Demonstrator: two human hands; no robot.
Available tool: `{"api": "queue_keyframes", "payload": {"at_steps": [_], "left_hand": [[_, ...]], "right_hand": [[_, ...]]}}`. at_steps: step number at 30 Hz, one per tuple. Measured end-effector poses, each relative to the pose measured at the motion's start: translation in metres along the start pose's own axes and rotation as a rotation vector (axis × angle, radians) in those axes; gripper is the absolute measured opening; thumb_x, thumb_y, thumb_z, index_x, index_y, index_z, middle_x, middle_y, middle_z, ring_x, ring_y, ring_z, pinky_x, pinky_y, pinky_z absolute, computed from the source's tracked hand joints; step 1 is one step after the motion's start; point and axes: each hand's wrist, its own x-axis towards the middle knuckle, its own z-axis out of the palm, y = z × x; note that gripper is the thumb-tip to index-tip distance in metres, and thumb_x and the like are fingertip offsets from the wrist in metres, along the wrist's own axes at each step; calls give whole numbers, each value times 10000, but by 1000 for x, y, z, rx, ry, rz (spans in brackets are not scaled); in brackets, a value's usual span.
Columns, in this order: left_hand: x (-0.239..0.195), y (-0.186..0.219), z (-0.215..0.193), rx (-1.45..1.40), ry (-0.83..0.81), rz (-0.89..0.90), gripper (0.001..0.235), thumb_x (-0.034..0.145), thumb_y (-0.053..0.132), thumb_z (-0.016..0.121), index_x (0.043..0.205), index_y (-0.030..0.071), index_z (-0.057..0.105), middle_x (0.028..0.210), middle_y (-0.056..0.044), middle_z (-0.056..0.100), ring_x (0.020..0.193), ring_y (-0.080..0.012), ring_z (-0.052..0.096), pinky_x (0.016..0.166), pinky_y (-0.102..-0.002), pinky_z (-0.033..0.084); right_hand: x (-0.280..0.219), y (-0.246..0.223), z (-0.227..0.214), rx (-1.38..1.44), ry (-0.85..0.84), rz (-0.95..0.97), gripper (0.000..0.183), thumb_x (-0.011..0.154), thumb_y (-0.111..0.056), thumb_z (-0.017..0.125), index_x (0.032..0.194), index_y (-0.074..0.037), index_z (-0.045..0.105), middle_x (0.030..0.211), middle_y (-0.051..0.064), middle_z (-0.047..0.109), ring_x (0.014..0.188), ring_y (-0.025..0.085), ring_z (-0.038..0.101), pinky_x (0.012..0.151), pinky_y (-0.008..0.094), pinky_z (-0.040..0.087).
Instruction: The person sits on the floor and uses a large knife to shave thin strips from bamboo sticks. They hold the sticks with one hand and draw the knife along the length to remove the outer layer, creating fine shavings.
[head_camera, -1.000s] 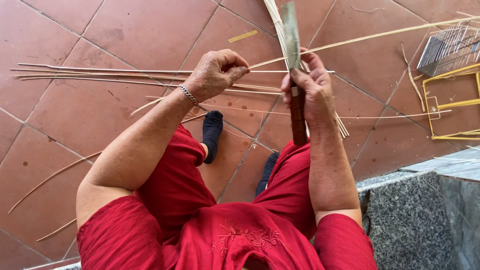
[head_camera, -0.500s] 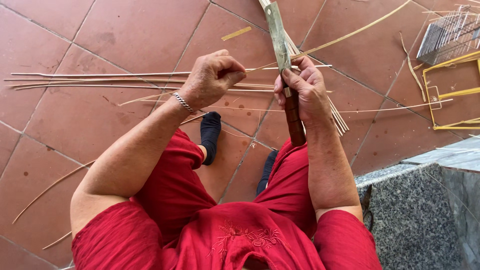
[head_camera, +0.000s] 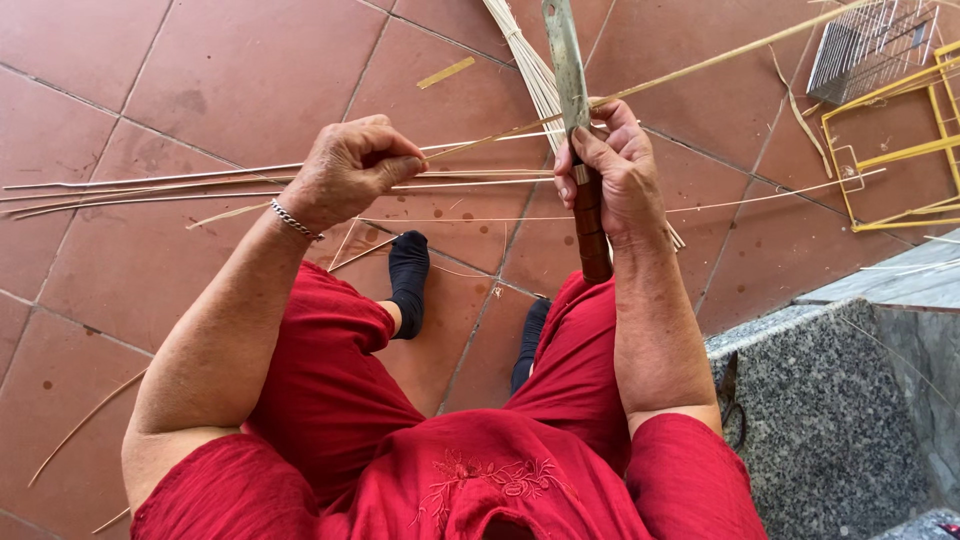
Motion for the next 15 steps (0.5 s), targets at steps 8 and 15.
{"api": "queue_keyframes", "payload": {"at_steps": [8, 15], "left_hand": [[-7, -9, -22, 70, -4, -39, 74, 950, 80, 789, 1003, 30, 775, 881, 3, 645, 787, -65, 573, 673, -232, 489], [-17, -11, -46, 64, -5, -81, 81, 955, 88, 768, 1017, 37, 778, 893, 4, 651, 817, -59, 595, 705, -224, 506]], "right_hand": [[5, -1, -19, 19, 4, -56, 194, 1097, -51, 602, 1259, -46, 496, 822, 155, 672, 585, 205, 608, 487, 316, 501], [5, -10, -30, 23, 63, -90, 199, 1093, -42, 601, 1258, -43, 491, 828, 147, 672, 601, 219, 631, 513, 318, 522]]}}
